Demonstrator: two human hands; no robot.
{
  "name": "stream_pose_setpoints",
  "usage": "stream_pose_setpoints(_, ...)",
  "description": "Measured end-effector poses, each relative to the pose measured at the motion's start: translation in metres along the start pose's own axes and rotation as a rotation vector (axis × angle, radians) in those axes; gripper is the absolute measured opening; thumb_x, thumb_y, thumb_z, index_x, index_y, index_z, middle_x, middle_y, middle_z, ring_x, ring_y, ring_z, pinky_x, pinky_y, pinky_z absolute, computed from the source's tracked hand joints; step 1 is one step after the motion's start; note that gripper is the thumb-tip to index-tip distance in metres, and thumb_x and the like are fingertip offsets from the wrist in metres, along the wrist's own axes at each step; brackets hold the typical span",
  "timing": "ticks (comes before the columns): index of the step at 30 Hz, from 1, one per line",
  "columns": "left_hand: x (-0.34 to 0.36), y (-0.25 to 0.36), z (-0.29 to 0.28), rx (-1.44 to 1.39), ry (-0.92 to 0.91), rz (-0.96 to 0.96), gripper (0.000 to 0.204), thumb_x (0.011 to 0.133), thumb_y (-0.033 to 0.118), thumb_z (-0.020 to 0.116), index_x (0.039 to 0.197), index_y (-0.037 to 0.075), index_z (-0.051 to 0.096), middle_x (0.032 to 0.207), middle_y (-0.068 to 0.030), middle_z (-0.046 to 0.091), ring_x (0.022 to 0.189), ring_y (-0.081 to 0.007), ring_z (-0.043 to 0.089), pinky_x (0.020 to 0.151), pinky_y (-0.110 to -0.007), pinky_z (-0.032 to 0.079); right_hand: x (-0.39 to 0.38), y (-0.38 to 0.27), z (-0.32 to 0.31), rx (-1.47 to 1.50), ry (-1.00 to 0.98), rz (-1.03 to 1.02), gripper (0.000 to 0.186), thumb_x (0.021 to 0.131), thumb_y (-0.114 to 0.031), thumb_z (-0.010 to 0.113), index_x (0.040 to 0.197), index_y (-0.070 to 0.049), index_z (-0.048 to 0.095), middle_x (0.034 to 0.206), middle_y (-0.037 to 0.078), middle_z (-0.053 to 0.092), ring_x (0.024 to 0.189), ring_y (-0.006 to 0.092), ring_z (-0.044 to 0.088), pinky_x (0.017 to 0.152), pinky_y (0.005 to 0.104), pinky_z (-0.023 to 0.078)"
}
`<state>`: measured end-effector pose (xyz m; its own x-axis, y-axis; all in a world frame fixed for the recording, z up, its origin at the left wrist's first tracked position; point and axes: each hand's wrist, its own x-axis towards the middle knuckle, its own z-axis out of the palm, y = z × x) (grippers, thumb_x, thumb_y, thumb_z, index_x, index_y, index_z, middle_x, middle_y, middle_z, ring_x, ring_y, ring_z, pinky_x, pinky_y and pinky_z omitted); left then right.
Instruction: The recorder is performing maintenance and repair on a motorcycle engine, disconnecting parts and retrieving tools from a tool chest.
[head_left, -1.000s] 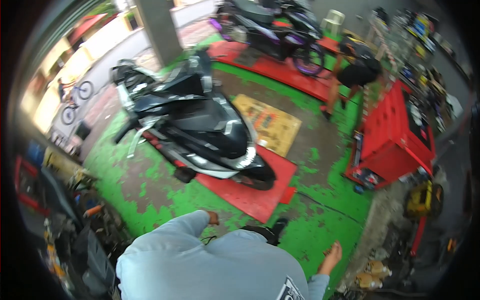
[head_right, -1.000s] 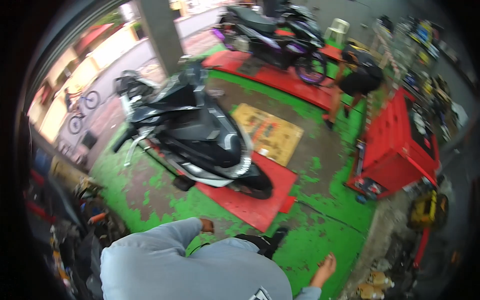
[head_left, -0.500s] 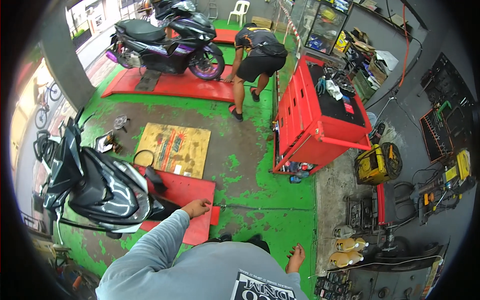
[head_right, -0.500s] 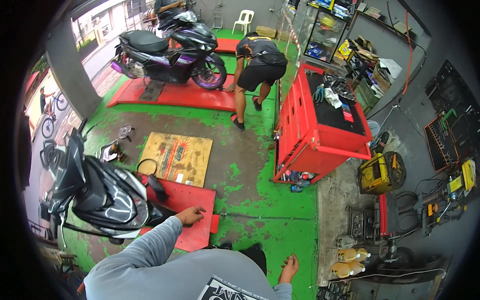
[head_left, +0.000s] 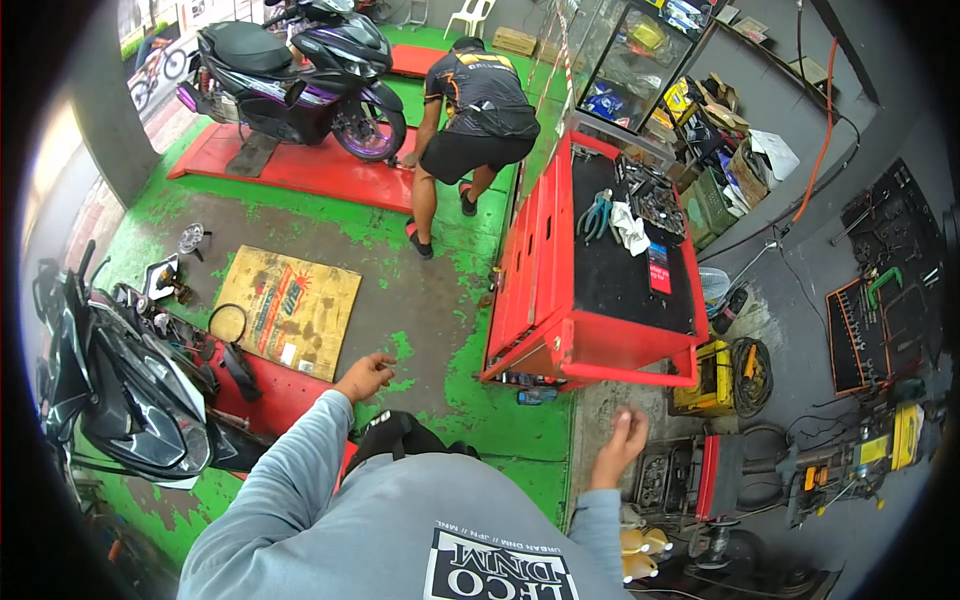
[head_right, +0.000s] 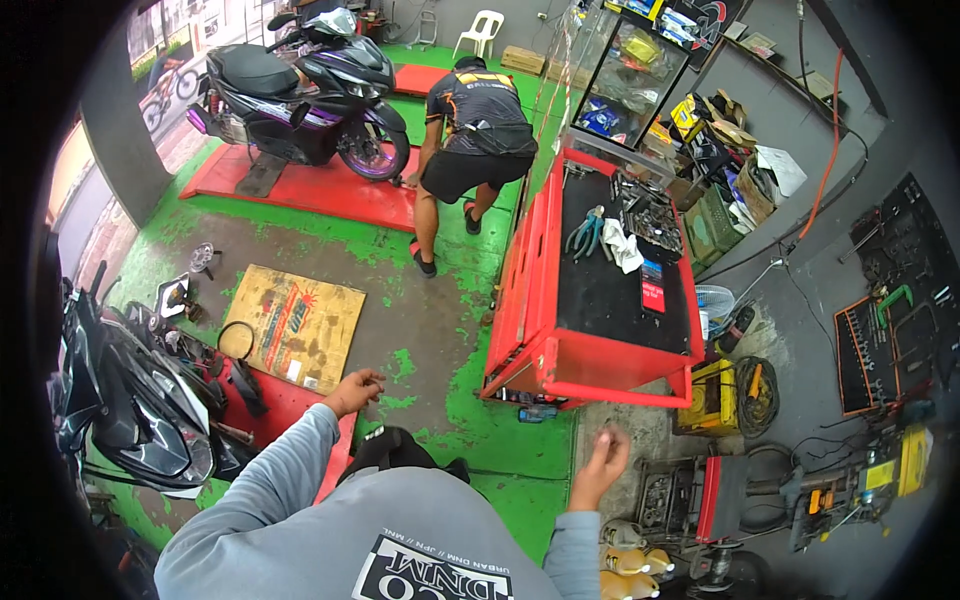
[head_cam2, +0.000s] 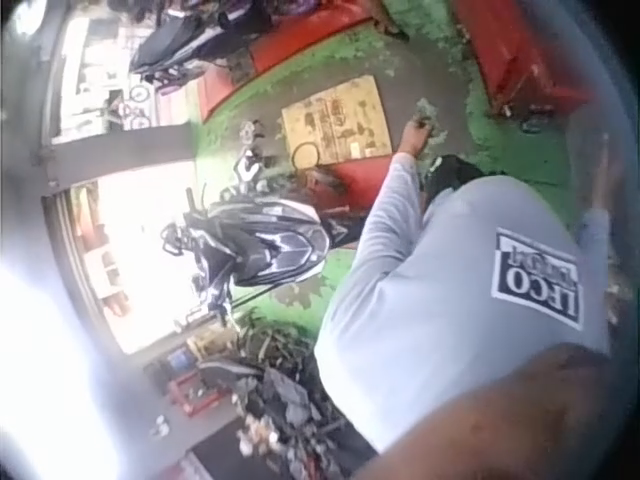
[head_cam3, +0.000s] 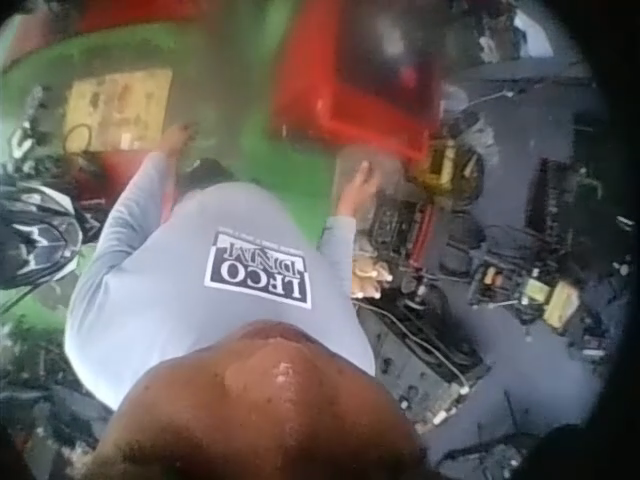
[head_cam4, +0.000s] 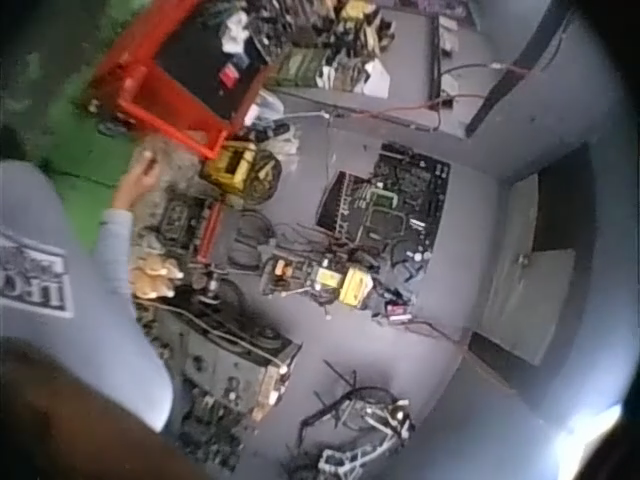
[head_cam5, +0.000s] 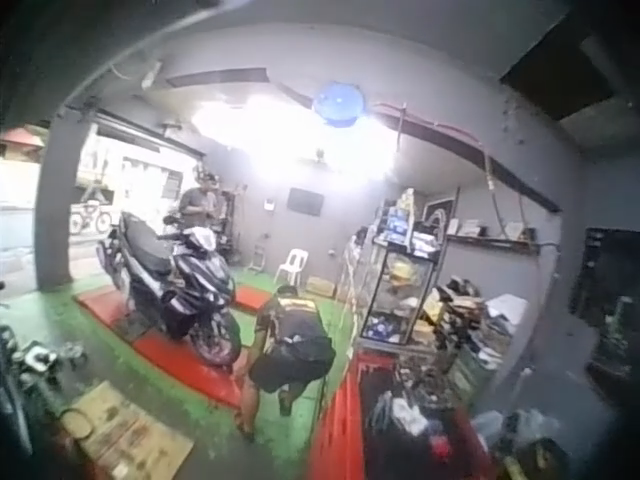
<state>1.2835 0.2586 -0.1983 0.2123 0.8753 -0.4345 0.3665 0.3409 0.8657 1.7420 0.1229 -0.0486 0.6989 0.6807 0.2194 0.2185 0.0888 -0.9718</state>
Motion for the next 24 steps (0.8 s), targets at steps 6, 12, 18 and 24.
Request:
stream_pose_setpoints(6,0.102,0.062,0.016,-0.26,0.003,0.043,0.033,0.097,0.016,0.061,0.127,0.004,0.061,0.1,-0.0069,0.07,0.083,-0.0145,0.068,0.071,-0.029,0.053,0.138,-0.061,0.085,-0.142,-0.135,-0.28,0.024,0.101,-0.018,0.06,0.113,0.002,0.064,0.11,0.009,0.064,0.099,0.0183,0.061,0.086,0.0331,0.049)
stream_pose_setpoints(12,0.209,0.116,0.011,-0.429,-0.096,0.116,0.025,0.101,0.013,0.057,0.126,0.007,0.06,0.104,-0.0054,0.069,0.085,-0.0129,0.067,0.076,-0.027,0.053,0.302,-0.05,0.199,-0.673,-0.052,-0.273,0.039,0.098,-0.035,0.061,0.106,0.003,0.068,0.1,0.018,0.069,0.092,0.0341,0.065,0.083,0.0417,0.05)
stream_pose_setpoints(18,0.285,0.184,-0.018,-0.477,-0.278,0.113,0.025,0.103,0.013,0.056,0.126,0.006,0.059,0.11,-0.0064,0.068,0.089,-0.0131,0.066,0.079,-0.028,0.054,0.391,0.011,0.243,-1.304,-0.052,0.031,0.06,0.084,-0.052,0.07,0.104,0.005,0.07,0.104,0.029,0.07,0.104,0.0463,0.066,0.092,0.0528,0.05)
stream_pose_setpoints(24,0.34,0.236,-0.04,-0.439,-0.409,0.174,0.031,0.105,0.02,0.054,0.132,0.005,0.055,0.117,-0.0088,0.064,0.101,-0.0166,0.065,0.084,-0.031,0.055,0.374,-0.033,0.289,-0.79,0.167,-0.332,0.02,0.087,-0.015,0.067,0.097,0.001,0.063,0.082,0.02,0.067,0.072,0.0351,0.065,0.069,0.0419,0.051)
